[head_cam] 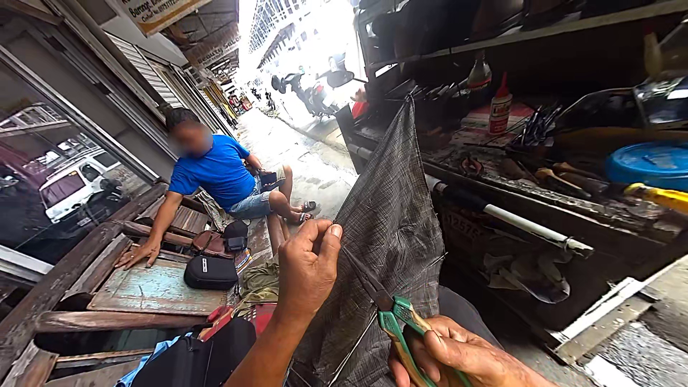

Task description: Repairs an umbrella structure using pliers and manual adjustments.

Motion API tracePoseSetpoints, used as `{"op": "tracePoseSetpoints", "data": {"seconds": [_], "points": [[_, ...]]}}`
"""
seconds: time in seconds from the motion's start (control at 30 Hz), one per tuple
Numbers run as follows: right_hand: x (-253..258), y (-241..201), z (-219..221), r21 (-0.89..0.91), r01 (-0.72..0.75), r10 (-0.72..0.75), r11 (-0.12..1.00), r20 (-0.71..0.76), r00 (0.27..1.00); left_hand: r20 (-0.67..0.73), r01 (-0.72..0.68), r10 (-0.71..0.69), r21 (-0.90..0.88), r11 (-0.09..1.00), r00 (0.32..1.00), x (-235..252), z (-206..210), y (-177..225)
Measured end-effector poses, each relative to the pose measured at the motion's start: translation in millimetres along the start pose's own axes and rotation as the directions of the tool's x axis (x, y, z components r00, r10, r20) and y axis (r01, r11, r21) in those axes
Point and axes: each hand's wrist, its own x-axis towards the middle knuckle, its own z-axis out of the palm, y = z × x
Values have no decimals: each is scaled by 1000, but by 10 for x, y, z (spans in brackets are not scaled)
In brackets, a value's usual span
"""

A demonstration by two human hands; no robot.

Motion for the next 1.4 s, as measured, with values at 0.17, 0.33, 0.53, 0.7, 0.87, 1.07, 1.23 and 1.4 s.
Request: {"op": "tracePoseSetpoints", "data": {"seconds": [0.17, 0.33, 0.53, 0.7, 0.87, 1.07, 1.23, 1.4], "points": [[-17, 17, -2, -8, 6, -6, 1000, -2, 1000, 71, 86, -72, -225, 970, 995, -4, -43, -42], [7, 35, 24, 0, 34, -34, 999, 4, 999, 135, 142, -101, -338, 930, 986, -15, -93, -69], [106, 56, 105, 124, 7, -12, 992, 40, 999, 160, 181, -124, -413, 892, 979, -9, -101, -63], [202, 113, 154, 266, -14, -10, 964, 89, 996, 170, 202, -137, -458, 866, 976, -16, -118, -62], [293, 166, 126, 348, -39, -16, 937, 154, 988, 171, 199, -133, -463, 864, 976, -25, -124, -63], [379, 169, 166, 418, -42, -31, 907, 166, 986, 173, 190, -117, -504, 843, 978, -30, -130, -67], [434, 221, 236, 476, -39, -50, 878, 172, 984, 168, 199, -127, -535, 821, 978, -46, -120, -67], [464, 262, 291, 516, -29, -68, 856, 166, 984, 162, 202, -136, -527, 825, 977, -60, -116, -52]]}}
